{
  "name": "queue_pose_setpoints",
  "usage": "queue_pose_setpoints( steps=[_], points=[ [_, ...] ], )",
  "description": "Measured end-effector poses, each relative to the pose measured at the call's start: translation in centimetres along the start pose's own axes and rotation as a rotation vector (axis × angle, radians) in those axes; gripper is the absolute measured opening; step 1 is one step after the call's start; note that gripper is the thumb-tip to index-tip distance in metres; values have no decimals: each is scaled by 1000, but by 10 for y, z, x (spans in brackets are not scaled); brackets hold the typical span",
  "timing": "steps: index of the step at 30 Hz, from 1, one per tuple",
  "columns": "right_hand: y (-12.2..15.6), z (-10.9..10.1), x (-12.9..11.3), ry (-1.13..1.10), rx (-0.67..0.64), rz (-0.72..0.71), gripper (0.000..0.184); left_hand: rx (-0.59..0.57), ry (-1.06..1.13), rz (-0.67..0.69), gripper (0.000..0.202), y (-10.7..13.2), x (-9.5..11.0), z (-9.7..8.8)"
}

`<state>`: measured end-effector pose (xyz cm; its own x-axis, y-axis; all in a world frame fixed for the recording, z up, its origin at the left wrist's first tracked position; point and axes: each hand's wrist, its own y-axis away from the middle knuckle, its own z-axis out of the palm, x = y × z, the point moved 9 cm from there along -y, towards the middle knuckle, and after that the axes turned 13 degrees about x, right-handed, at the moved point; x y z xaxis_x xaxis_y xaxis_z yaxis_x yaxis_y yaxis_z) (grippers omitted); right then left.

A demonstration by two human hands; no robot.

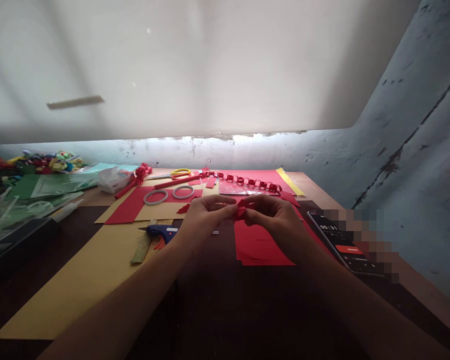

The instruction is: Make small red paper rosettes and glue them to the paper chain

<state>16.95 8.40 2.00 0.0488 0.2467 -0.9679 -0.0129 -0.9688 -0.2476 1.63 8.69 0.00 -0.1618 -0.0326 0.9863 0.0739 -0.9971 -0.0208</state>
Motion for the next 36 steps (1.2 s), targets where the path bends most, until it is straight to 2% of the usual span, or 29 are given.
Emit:
queue_pose_setpoints(
  steps=[8, 14, 25, 36],
  points=[
    [-1, 0, -1, 5, 7, -6, 23, -61, 7, -29, 30, 3, -1, 6],
    [0, -2, 6, -39, -16, 81, 23, -86, 31, -16, 33, 3, -1, 7],
    [-1, 0, 15, -134, -23, 163, 27, -39, -52, 61, 36, 1, 6, 3],
    [0, -1, 11, -29, -11, 128, 27, -37, -132, 121, 36, 1, 10, 2]
  ],
)
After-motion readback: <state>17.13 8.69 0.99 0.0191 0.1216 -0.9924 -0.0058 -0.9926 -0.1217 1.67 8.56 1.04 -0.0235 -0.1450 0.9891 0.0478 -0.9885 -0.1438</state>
